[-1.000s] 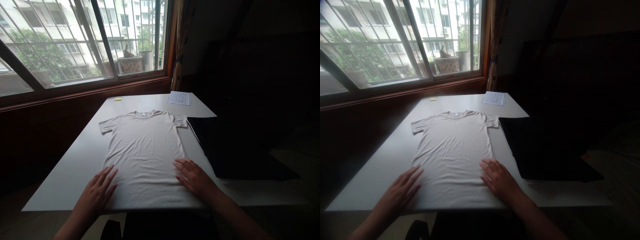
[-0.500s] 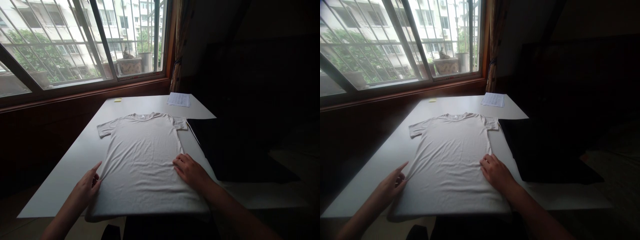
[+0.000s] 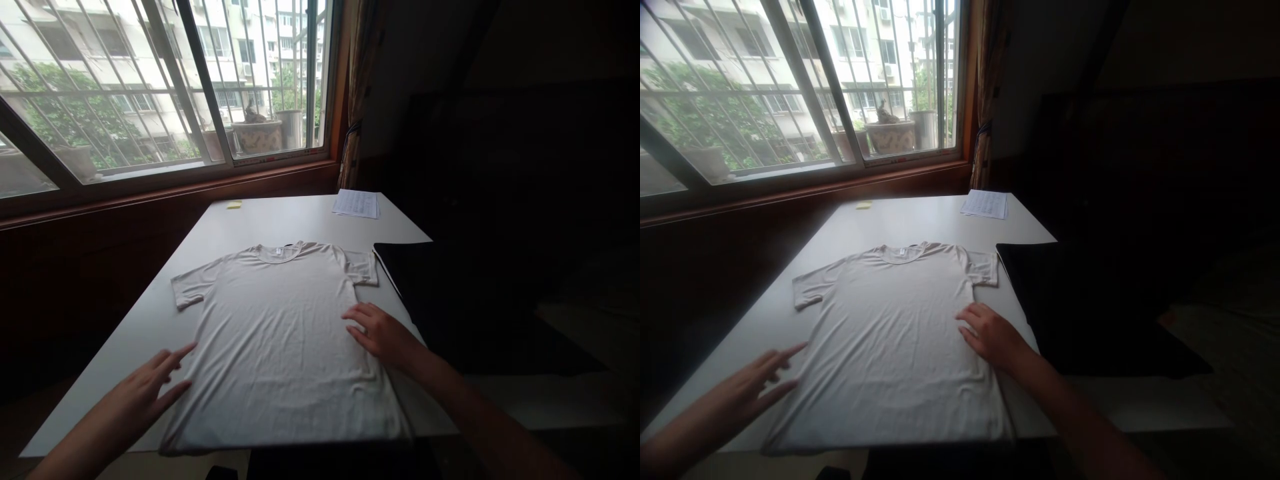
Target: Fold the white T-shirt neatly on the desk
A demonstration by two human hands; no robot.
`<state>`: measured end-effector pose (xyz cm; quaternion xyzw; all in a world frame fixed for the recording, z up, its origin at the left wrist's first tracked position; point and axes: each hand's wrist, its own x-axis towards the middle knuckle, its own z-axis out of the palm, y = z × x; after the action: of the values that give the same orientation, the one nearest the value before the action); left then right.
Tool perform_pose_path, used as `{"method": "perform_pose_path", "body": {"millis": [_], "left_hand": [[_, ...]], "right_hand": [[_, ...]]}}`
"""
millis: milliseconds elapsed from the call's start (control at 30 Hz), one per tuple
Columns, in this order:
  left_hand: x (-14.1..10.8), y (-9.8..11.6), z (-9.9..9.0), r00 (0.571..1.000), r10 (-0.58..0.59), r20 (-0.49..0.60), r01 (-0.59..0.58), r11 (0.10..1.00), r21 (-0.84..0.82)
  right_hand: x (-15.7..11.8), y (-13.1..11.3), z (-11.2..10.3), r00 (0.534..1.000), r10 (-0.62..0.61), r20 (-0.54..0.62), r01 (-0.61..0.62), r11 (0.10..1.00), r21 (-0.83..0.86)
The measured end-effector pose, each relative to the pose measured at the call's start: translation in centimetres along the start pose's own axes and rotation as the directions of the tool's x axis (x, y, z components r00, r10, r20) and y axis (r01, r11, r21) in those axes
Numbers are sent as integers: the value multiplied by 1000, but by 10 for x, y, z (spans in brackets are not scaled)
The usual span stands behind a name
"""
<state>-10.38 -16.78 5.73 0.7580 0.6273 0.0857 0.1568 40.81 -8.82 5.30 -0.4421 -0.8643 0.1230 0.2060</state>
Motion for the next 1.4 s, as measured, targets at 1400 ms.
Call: {"method": "perform_pose_path", "body": {"millis": [1400], "left_hand": [[253, -11, 27, 916, -357, -184, 391, 897, 207]], "right_hand": [[160, 151, -3, 782, 618, -81, -578, 670, -465]]}}
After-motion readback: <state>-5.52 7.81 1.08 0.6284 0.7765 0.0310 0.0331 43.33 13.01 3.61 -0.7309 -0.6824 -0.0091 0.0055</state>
